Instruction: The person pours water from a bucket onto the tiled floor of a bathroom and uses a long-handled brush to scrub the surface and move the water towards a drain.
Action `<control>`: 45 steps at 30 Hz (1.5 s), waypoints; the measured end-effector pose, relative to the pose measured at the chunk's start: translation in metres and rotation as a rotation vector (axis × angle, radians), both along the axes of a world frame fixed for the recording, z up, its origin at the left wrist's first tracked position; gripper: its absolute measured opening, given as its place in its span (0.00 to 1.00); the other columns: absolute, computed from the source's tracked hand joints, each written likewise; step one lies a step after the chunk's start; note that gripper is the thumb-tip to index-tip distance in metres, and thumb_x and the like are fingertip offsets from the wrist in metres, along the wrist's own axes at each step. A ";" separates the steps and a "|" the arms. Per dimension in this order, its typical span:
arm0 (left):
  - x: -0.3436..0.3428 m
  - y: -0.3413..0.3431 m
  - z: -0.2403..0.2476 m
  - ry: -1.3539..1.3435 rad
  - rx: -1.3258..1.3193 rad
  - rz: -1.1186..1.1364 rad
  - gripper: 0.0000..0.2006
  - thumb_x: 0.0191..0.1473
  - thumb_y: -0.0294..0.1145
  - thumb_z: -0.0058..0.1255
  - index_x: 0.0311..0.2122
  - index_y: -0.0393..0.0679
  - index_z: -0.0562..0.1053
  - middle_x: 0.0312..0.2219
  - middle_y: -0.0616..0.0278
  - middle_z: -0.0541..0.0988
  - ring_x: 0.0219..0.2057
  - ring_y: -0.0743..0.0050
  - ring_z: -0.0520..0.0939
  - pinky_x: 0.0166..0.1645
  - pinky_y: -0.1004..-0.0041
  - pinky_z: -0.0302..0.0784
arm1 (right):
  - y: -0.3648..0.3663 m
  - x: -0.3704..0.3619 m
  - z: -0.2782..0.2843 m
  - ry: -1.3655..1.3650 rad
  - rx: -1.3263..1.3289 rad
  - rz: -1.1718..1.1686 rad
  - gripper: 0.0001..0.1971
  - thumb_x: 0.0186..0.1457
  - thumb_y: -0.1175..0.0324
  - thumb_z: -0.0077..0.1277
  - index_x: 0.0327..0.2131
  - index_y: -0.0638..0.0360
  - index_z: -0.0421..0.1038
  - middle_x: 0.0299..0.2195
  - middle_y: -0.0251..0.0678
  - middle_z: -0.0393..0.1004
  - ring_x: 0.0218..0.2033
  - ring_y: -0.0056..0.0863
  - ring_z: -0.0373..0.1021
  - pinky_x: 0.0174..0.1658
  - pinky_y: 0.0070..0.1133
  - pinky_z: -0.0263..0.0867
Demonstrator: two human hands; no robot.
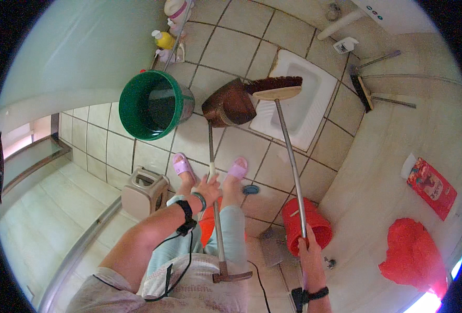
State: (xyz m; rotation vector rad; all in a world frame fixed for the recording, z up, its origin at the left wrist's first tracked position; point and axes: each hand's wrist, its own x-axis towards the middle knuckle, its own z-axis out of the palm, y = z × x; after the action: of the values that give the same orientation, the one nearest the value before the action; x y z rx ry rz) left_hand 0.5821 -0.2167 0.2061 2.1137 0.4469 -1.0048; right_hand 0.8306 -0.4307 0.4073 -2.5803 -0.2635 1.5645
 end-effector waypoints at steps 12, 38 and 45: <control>-0.041 -0.037 -0.036 -0.107 -0.115 0.041 0.21 0.44 0.31 0.50 0.47 0.60 0.71 0.59 0.66 0.55 0.63 0.44 0.39 0.61 0.44 0.44 | 0.045 -0.060 0.002 0.027 0.109 0.238 0.24 0.55 0.69 0.45 0.56 0.48 0.56 0.32 0.51 0.72 0.32 0.44 0.71 0.34 0.31 0.67; -0.083 -0.096 0.003 0.150 -0.941 1.897 0.20 0.56 0.52 0.37 0.35 0.42 0.62 0.15 0.64 0.67 0.10 0.77 0.65 0.14 0.74 0.64 | -0.018 -0.020 -0.020 -0.253 -0.218 0.846 0.27 0.55 0.65 0.43 0.58 0.43 0.51 0.33 0.47 0.71 0.30 0.45 0.71 0.34 0.36 0.67; -0.052 -0.099 -0.039 -0.178 -0.337 1.659 0.15 0.55 0.43 0.39 0.39 0.41 0.63 0.13 0.64 0.66 0.08 0.75 0.65 0.11 0.72 0.61 | -0.009 0.000 -0.007 -0.327 -0.146 0.902 0.24 0.54 0.67 0.46 0.56 0.45 0.56 0.30 0.48 0.73 0.29 0.46 0.70 0.33 0.36 0.66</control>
State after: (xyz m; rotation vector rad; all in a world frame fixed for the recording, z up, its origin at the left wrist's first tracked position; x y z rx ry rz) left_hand 0.5302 -0.3159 0.1670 0.8827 1.4243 0.1175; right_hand 0.8310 -0.4401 0.4000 -3.0046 -1.5712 1.3258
